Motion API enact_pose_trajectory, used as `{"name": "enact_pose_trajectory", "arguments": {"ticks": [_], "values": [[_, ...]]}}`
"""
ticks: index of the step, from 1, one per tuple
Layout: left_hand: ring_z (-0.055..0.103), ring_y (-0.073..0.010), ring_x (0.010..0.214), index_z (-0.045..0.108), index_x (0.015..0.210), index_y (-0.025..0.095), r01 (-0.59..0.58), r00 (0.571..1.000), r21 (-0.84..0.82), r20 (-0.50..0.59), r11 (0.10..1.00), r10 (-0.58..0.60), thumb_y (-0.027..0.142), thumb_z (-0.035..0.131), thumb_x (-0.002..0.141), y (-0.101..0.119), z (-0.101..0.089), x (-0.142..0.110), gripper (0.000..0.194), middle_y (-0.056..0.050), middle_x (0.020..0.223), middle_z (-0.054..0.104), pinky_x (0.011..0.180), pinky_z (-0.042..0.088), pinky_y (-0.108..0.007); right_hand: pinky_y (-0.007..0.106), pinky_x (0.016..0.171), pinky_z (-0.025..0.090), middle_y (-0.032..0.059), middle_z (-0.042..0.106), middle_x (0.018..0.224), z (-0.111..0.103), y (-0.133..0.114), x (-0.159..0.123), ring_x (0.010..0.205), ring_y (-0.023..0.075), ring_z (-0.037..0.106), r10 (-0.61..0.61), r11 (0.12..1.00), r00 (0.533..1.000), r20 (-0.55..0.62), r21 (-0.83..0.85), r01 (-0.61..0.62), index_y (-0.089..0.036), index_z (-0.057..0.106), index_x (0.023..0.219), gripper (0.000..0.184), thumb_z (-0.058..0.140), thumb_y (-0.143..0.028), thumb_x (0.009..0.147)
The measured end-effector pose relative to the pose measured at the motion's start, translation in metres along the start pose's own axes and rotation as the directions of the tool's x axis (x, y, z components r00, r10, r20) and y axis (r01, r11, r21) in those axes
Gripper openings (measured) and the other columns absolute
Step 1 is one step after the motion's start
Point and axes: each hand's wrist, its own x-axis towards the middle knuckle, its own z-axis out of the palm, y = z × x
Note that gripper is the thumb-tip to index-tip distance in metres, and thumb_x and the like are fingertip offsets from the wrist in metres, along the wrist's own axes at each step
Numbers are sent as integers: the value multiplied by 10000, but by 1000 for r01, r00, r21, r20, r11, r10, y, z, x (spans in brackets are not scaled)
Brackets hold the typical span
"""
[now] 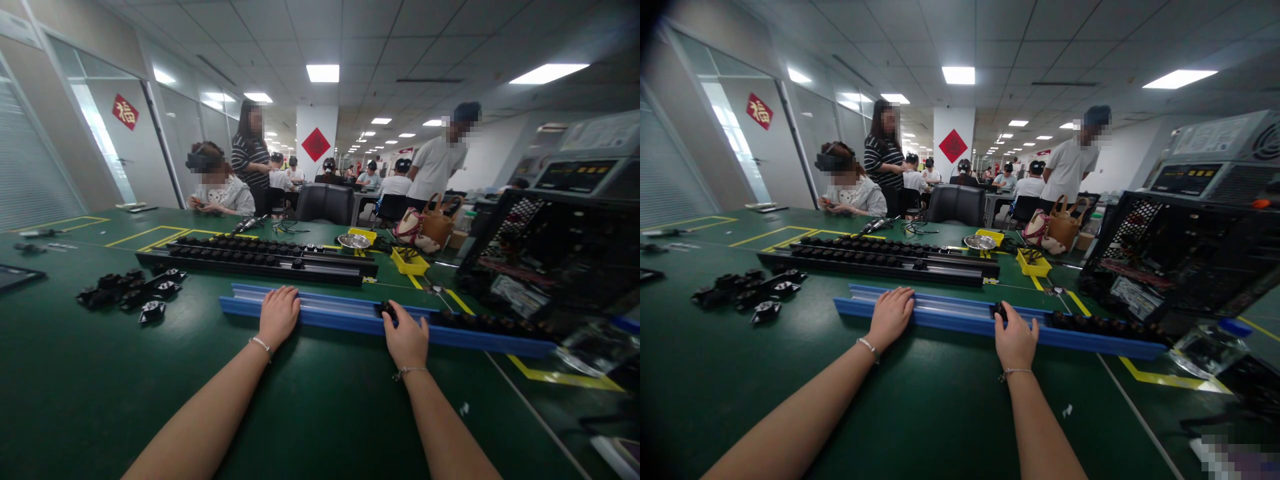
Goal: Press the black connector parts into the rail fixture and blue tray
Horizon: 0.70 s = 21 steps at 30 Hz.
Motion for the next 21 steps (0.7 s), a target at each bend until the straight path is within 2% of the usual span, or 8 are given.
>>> {"name": "enact_pose_trajectory", "arguments": {"ticks": [7,16,21], "values": [[498,-215,1172,598,1128,231,-13,1000,4,26,1000,13,351,340,907,0,-3,-1,361,-37,1205,614,1027,303,-414,473,1047,195,112,633,1135,2,-3,-1,1056,223,556,-11,1000,1000,-3,4,11,-169,539,1186,409,362,-346,863],[465,-212,1210,570,1184,251,-124,989,7,78,992,123,375,320,916,6,-3,-5,387,-15,1264,572,1031,301,-424,479,1058,180,115,626,1153,3,-5,-2,1074,221,552,-12,1000,1000,10,3,12,-167,535,1194,407,356,-335,869],[464,-211,1211,568,1189,263,-137,987,8,81,991,136,385,323,913,7,-3,-5,389,-13,1267,569,1023,315,-419,481,1064,170,117,613,1177,2,-6,-2,1092,220,542,-21,1000,999,29,11,21,-161,527,1204,413,347,-327,872]]}}
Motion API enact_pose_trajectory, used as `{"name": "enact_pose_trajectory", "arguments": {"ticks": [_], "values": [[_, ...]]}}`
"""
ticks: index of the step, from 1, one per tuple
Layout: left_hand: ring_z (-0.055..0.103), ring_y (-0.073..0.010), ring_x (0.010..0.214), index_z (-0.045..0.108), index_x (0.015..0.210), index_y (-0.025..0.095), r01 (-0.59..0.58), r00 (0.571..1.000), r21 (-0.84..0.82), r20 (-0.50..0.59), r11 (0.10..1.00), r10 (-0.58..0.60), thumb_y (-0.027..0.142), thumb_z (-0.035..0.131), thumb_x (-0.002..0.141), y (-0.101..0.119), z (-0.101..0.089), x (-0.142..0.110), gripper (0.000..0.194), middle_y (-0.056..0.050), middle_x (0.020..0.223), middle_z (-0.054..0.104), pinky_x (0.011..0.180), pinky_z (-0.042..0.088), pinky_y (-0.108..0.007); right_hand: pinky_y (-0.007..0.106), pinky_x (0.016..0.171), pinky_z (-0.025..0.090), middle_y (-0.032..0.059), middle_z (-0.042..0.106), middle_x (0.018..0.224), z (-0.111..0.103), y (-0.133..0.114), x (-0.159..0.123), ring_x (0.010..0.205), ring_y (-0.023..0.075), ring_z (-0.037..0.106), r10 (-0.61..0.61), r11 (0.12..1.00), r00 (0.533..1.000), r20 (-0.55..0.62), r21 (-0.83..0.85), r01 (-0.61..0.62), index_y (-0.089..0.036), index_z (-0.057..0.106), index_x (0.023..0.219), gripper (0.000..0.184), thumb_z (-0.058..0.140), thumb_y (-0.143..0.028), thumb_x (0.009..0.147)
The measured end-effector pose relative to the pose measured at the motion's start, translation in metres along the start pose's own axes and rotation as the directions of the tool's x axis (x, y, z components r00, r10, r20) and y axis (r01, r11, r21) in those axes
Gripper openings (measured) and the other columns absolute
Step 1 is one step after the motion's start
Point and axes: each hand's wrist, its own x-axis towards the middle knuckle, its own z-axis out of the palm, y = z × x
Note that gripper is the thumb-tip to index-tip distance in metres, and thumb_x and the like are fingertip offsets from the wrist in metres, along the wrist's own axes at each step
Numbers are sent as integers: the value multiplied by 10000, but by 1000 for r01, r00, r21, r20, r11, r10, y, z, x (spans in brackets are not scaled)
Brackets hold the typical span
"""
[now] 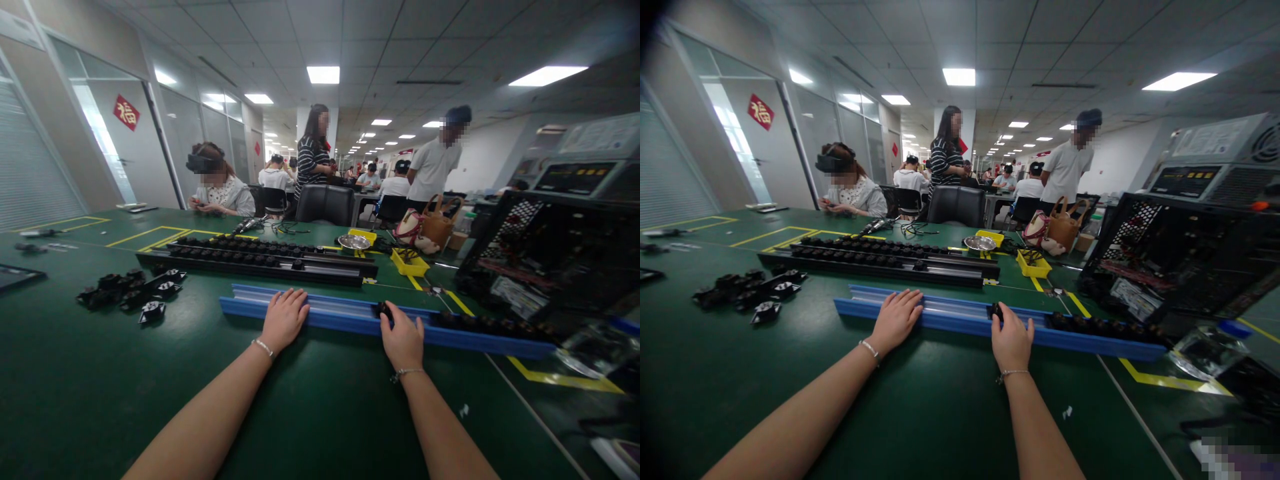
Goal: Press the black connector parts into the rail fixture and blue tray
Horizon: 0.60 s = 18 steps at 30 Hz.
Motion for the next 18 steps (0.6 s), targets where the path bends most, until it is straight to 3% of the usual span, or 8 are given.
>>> {"name": "enact_pose_trajectory", "arguments": {"ticks": [18], "values": [[469,-210,1203,574,1179,263,14,1000,-8,1,1000,-14,385,324,912,0,0,1,386,-14,1259,576,1019,318,-421,492,1074,140,105,589,1222,5,-4,-2,1119,211,528,-74,997,997,15,25,74,-159,520,1221,416,336,-302,876]]}}
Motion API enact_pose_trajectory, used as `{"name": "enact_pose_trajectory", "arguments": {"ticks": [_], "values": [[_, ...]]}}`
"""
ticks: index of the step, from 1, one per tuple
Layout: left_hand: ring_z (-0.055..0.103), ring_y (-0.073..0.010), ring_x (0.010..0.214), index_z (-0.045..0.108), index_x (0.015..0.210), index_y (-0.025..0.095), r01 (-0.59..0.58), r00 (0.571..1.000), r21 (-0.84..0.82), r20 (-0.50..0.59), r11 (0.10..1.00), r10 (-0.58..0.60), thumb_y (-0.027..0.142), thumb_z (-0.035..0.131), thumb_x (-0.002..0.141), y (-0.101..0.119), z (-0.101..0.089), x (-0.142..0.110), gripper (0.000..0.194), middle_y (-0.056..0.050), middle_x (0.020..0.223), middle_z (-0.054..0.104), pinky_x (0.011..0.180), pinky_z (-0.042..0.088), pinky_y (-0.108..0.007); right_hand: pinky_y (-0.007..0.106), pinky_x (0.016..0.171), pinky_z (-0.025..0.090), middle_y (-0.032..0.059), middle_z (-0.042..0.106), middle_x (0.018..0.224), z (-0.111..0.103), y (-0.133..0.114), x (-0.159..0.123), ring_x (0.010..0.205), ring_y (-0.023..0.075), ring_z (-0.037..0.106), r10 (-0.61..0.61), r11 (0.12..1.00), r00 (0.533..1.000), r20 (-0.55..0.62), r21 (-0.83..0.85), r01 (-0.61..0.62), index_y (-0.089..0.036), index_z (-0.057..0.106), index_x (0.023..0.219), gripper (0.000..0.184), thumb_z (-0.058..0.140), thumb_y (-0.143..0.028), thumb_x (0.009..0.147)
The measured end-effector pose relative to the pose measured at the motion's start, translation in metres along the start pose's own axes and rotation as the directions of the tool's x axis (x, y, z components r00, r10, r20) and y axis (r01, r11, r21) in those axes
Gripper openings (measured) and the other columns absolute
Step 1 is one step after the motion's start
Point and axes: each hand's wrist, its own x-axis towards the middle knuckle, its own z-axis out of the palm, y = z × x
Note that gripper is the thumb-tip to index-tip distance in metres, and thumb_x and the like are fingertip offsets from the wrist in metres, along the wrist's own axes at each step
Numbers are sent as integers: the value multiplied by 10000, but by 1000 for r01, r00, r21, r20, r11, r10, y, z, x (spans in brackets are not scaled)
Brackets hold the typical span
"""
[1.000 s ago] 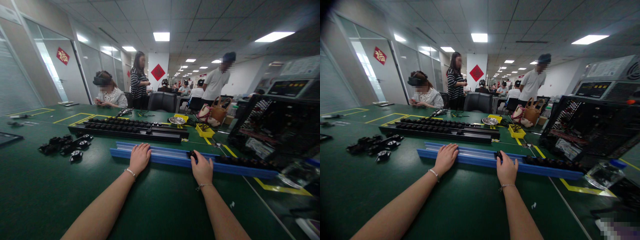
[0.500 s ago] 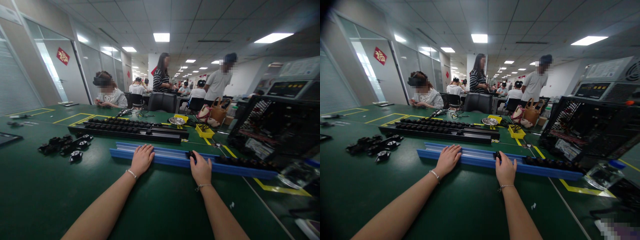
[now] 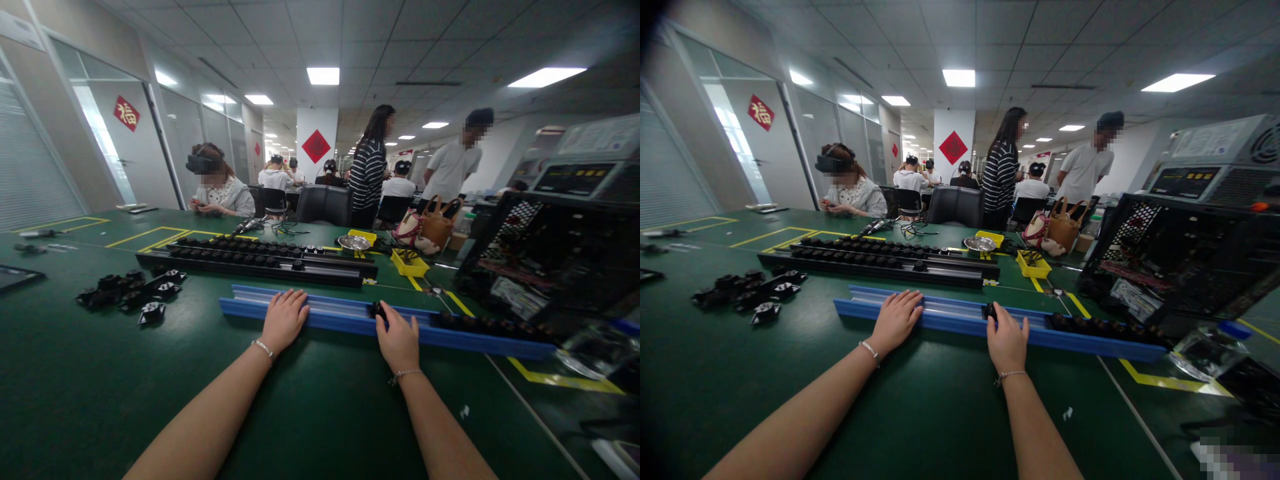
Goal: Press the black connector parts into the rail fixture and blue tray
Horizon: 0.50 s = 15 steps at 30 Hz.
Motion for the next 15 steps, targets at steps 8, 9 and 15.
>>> {"name": "enact_pose_trajectory", "arguments": {"ticks": [8,9,15], "values": [[471,-211,1203,573,1185,269,-6,1000,-3,-13,1000,6,387,332,909,0,1,0,385,-16,1257,577,1020,319,-421,501,1075,140,101,590,1223,0,-1,0,1113,211,535,-15,1000,1000,8,3,15,-165,518,1223,410,347,-303,877],[470,-211,1204,572,1186,269,-6,1000,-3,-11,1000,6,388,328,910,0,1,0,387,-15,1259,576,1020,317,-421,501,1075,138,100,589,1224,0,-1,-1,1115,210,534,-15,1000,1000,9,2,15,-165,517,1224,411,345,-303,877],[465,-208,1209,572,1184,271,1,1000,-5,-7,1000,-1,391,324,910,0,1,0,389,-14,1257,577,1026,314,-418,498,1078,130,101,586,1228,-2,-3,-1,1118,208,530,-23,1000,1000,19,5,23,-160,510,1233,424,330,-310,880]]}}
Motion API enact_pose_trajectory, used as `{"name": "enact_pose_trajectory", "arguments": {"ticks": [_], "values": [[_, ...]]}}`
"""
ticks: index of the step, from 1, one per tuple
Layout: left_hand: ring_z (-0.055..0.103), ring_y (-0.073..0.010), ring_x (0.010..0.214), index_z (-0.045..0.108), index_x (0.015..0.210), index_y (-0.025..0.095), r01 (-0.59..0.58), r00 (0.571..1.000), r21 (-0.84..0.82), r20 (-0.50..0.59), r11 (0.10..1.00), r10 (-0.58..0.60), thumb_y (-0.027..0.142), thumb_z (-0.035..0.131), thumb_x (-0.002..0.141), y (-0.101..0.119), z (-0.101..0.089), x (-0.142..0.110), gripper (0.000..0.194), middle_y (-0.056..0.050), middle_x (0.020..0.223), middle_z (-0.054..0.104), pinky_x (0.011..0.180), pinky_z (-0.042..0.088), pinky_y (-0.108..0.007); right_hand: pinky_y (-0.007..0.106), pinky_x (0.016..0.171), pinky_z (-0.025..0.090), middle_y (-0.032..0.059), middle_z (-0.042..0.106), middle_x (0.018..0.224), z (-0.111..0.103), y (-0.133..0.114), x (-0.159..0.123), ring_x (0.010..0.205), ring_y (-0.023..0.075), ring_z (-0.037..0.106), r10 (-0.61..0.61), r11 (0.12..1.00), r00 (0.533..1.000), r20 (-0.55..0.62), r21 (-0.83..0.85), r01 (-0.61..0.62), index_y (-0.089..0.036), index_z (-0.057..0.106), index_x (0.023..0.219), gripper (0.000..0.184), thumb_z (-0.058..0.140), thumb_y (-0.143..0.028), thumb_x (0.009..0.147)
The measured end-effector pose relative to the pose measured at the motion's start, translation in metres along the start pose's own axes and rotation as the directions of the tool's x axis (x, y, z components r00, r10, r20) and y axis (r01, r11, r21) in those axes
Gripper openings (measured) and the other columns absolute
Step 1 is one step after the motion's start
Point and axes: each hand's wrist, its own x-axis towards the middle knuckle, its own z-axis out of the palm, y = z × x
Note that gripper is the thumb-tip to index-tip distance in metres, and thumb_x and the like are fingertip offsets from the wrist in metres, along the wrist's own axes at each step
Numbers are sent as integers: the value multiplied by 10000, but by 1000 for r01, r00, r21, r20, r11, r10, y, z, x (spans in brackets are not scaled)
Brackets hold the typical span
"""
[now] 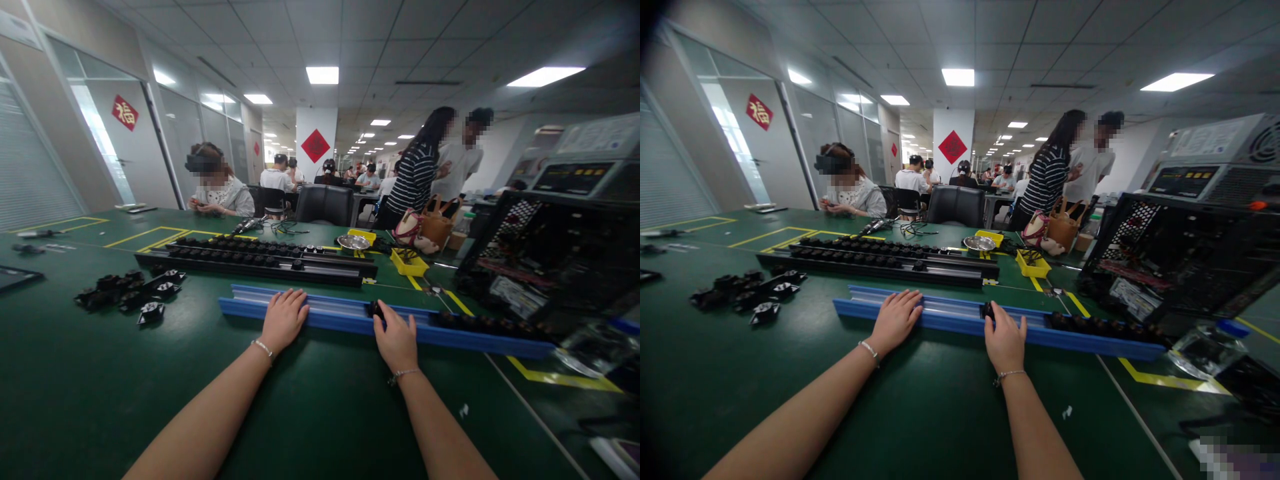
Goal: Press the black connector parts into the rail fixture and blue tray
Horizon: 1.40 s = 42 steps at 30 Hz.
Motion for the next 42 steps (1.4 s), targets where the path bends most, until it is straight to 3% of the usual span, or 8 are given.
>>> {"name": "enact_pose_trajectory", "arguments": {"ticks": [42], "values": [[467,-214,1208,571,1187,268,10,1000,-12,11,1000,-9,386,334,908,1,-1,0,384,-15,1263,572,1026,320,-434,511,1089,98,121,561,1253,0,-10,-2,1135,211,511,-89,996,990,109,-13,91,-131,438,1297,462,327,-302,883]]}}
